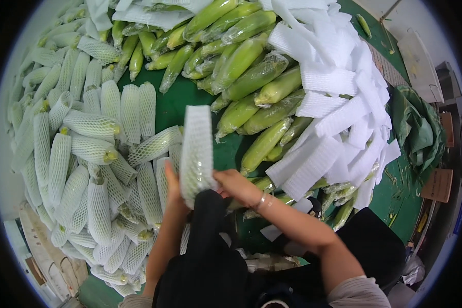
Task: The person packs corn into white foam sleeves by hand and moves them from one pile to another on the floor.
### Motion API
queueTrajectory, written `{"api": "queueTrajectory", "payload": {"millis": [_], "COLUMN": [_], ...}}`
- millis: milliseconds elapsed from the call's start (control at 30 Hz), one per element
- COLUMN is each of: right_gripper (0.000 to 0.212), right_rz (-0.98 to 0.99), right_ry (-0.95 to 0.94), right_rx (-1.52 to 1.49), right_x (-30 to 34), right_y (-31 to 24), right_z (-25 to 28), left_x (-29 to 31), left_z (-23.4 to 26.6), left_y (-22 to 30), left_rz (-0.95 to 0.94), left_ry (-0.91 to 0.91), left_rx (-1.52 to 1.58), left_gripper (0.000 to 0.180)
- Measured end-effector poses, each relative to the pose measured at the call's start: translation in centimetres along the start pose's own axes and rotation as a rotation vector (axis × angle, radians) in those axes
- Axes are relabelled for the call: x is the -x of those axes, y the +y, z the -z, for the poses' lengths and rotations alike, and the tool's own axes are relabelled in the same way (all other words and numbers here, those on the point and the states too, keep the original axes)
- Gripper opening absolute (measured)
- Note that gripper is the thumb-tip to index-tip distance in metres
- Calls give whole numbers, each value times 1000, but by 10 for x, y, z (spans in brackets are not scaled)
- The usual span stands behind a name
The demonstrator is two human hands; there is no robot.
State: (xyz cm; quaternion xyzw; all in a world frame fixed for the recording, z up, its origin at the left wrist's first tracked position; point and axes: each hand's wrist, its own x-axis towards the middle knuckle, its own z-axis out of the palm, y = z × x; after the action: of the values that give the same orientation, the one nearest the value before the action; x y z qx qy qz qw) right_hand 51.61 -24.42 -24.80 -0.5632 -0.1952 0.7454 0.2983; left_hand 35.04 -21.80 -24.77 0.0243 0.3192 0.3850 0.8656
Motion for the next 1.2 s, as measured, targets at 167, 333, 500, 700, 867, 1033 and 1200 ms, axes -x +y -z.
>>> {"api": "queueTrajectory", "payload": {"millis": [167,333,500,700,867,1033,1200], "right_gripper": [13,18,27,33,22,30,51], "right_rz": [814,555,920,785,693,547,492], "right_ry": [148,172,42,190,396,315,737], "right_rx": [1643,2212,1711,-225,-290,-1050,-294], "right_x": [45,35,62,49,-8,-11,-39], "right_y": [-34,-5,-68,-82,9,37,82], "right_z": [54,134,94,42,61,76,69], "left_x": [71,190,119,-64,-83,-113,-144], "left_z": [-19,-38,-32,-80,-48,-24,31], "left_y": [86,306,296,0,-57,-96,-98], "left_rz": [-487,-1055,-1271,-369,-101,-294,-263], "left_ry": [296,47,425,-180,-122,47,61], "left_rx": [-172,-350,-644,-884,-711,-405,-1208], "left_gripper": [59,65,46,32,25,13,48]}}
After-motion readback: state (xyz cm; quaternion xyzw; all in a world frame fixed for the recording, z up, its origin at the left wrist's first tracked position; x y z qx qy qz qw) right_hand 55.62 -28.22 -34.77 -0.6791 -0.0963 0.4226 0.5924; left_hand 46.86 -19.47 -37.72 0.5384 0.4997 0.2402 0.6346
